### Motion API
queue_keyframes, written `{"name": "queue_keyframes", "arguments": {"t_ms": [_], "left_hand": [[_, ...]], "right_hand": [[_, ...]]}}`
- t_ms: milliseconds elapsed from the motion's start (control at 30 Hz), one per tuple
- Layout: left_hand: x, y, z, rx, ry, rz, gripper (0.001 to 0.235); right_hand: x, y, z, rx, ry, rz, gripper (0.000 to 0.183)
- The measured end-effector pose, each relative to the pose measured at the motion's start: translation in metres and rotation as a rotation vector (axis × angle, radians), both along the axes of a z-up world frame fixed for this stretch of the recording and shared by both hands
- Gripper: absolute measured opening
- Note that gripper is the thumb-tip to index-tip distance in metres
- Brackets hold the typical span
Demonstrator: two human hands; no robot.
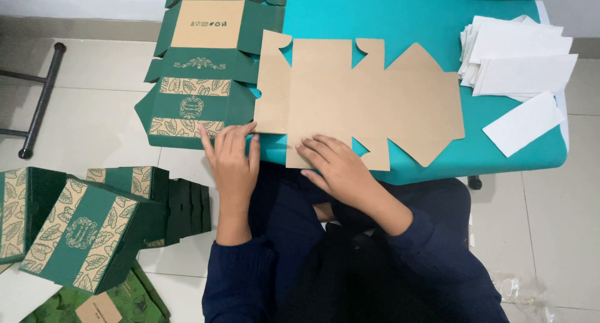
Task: Folding and assembling cardboard boxes from flat templates and placing paper liners inside.
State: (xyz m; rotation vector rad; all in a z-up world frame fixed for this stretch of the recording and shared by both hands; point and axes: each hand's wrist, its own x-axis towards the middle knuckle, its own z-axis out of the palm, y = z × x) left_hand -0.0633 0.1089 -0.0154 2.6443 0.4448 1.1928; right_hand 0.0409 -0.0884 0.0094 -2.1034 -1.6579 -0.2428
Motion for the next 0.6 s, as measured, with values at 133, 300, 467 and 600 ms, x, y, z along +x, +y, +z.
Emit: {"name": "queue_keyframes", "arguments": {"t_ms": [133, 300, 467, 600], "left_hand": [[0.019, 0.005, -0.006, 0.038, -0.047, 0.051, 0.026], [0.021, -0.007, -0.002, 0.116, 0.027, 0.056, 0.019], [0.004, -0.030, 0.005, 0.184, 0.154, -0.003, 0.019], [-0.001, -0.035, -0.008, 0.265, 0.254, 0.049, 0.033]], "right_hand": [[0.000, 0.018, 0.006, -0.007, -0.032, 0.018, 0.043], [0.000, 0.035, -0.001, -0.020, -0.150, -0.007, 0.043], [-0.004, 0.044, -0.006, -0.010, -0.207, -0.026, 0.039], [-0.008, 0.048, -0.015, 0.008, -0.307, -0.041, 0.034]]}}
